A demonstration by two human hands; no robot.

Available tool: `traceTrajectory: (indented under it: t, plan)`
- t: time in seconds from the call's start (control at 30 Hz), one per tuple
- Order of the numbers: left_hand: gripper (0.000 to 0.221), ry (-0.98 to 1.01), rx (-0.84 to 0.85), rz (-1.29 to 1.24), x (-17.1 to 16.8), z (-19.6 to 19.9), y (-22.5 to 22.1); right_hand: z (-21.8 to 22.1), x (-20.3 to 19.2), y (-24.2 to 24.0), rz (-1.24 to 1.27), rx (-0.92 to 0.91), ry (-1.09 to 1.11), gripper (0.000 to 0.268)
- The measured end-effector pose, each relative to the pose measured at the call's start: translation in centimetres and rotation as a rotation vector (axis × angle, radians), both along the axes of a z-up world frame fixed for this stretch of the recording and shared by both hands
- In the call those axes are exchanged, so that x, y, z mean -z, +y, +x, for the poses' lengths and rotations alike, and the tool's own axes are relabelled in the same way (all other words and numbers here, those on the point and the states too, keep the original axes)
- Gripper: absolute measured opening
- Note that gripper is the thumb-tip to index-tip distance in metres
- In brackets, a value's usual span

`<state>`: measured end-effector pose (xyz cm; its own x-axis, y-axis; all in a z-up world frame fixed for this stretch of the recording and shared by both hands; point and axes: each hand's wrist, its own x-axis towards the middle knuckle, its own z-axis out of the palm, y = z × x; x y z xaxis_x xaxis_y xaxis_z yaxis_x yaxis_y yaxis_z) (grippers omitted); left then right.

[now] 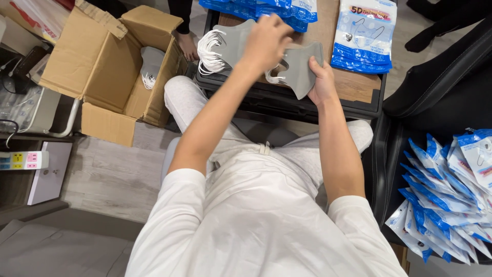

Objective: Manually inserting face masks into individual plastic packaging bags and organizing them.

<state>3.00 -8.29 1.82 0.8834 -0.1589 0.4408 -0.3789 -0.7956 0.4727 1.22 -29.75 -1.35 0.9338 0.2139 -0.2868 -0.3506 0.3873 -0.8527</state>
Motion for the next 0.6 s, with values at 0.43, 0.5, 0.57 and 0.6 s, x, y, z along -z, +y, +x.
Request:
traceTrajectory:
  t: [0.43,0.5,0.57,0.6]
  plan:
    - [0.036,-0.005,-0.162,0.179,2.4,-1.7,9.6,-0.1,-0.2,0.0,-0.002,0.031,0.065,0.042]
    - [0.032,-0.055,-0.163,0.143,2.1,-1.8,9.2,-0.2,-0.6,0.1,-0.011,0.03,0.065,0.043]
    - [0.031,-0.104,-0.167,0.108,1.6,-1.8,9.1,-0.2,-0.6,0.2,-0.018,0.025,0.065,0.044]
    - [0.024,-0.123,-0.166,0.084,1.3,-1.7,9.0,-0.2,-0.5,0.2,0.009,0.021,0.053,0.041]
